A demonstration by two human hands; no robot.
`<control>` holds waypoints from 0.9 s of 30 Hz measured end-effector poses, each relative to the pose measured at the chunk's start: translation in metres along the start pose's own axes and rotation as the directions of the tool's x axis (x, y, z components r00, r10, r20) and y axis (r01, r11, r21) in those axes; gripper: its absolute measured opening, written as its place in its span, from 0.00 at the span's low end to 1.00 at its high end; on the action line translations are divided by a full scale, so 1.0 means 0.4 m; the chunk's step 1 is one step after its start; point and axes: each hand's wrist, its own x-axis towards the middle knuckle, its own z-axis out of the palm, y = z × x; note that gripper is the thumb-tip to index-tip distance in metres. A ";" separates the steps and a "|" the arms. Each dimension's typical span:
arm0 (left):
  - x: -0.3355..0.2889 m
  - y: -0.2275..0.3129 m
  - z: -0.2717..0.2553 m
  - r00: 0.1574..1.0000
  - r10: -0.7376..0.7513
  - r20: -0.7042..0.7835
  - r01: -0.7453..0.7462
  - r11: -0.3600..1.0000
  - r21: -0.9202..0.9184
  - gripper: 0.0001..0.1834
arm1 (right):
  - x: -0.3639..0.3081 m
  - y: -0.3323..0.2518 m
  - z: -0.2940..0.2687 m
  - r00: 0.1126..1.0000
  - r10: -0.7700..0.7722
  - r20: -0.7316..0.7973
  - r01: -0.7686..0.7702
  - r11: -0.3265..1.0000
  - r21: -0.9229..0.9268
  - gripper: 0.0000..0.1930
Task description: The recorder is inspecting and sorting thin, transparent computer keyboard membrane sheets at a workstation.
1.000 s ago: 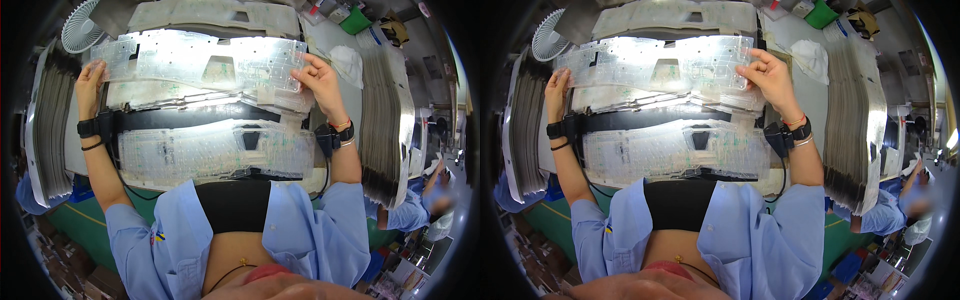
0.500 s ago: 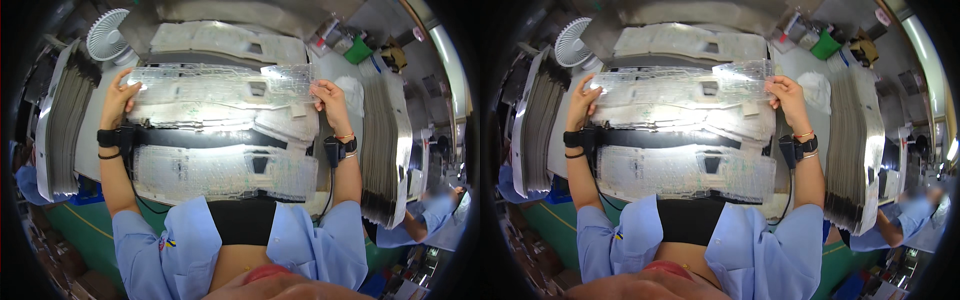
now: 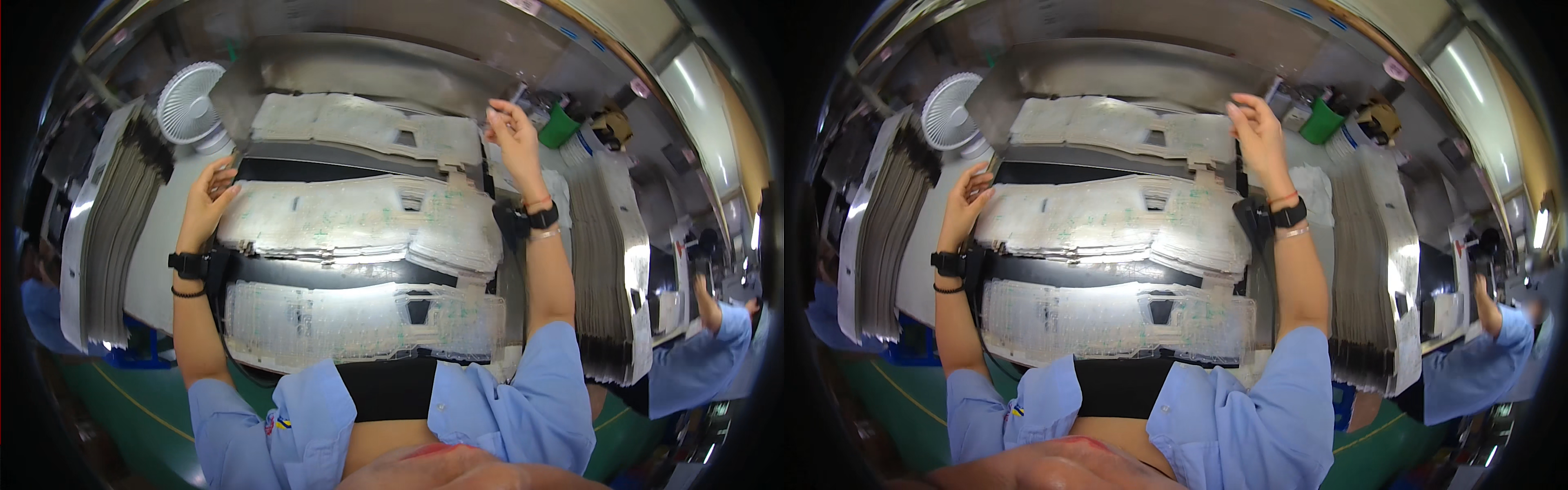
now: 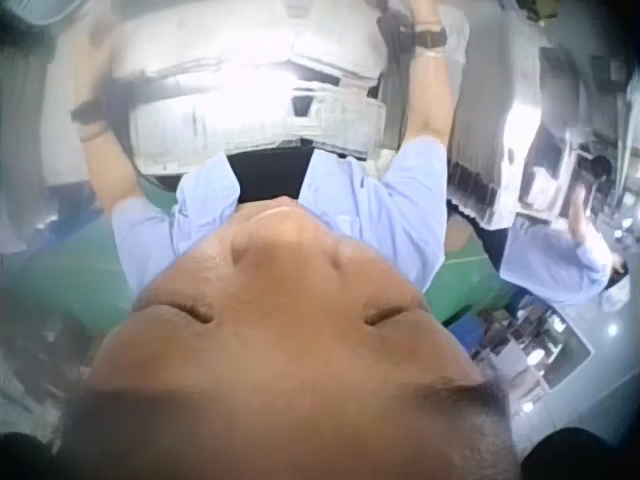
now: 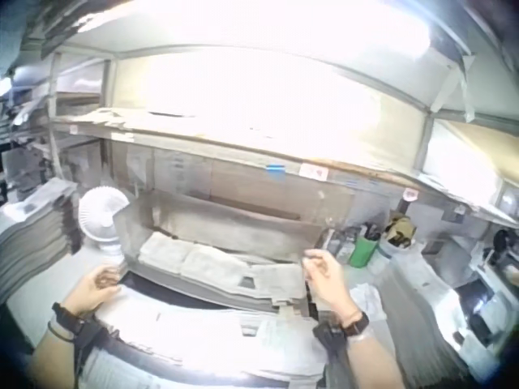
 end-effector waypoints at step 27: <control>0.016 -0.034 0.034 1.000 0.016 -0.007 -0.016 0.999 0.037 0.20 | -0.407 -0.444 -0.044 0.791 -0.571 0.221 -0.275 -0.008 0.961 0.22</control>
